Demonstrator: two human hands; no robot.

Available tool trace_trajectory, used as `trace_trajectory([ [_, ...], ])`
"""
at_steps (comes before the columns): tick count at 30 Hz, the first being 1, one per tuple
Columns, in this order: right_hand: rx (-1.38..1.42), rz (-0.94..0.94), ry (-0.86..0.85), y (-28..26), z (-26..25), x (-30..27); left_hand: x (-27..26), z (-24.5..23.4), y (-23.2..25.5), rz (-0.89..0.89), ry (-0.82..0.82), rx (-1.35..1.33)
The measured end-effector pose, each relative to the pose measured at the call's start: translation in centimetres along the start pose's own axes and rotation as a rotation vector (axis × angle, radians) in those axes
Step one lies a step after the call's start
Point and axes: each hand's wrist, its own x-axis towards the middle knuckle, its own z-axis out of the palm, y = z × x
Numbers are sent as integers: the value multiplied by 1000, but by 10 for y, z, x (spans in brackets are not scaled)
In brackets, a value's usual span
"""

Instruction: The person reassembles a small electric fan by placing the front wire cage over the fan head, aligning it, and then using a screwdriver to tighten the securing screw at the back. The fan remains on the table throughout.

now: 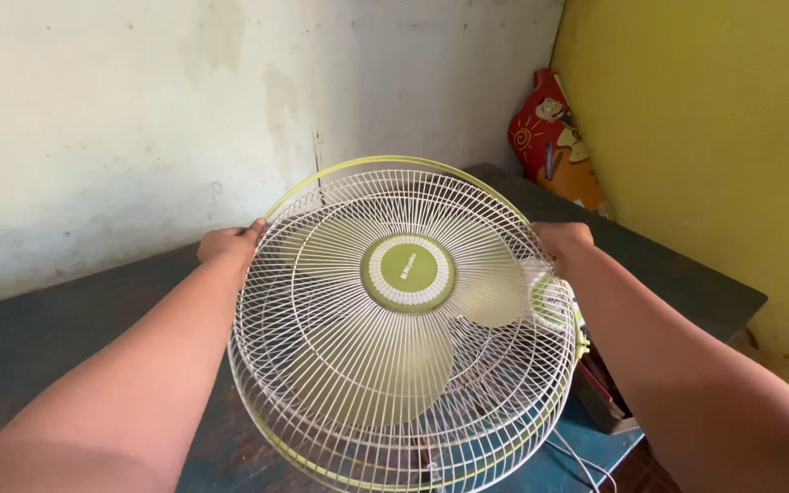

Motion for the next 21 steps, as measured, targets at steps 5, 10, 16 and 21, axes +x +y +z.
trace_trajectory([
  [5, -67, -16, 26, 9, -1, 9, -17, -6, 5, -34, 0, -61],
  [10, 39, -33, 31, 18, -4, 4, -14, 0, -3, 65, 30, -98],
  [16, 140, -40, -11, 22, -8, -3, -11, 3, -11, 73, 41, -168],
  [21, -278, -225, -61, 20, -17, -11, -26, -11, -4, 127, 15, -287],
])
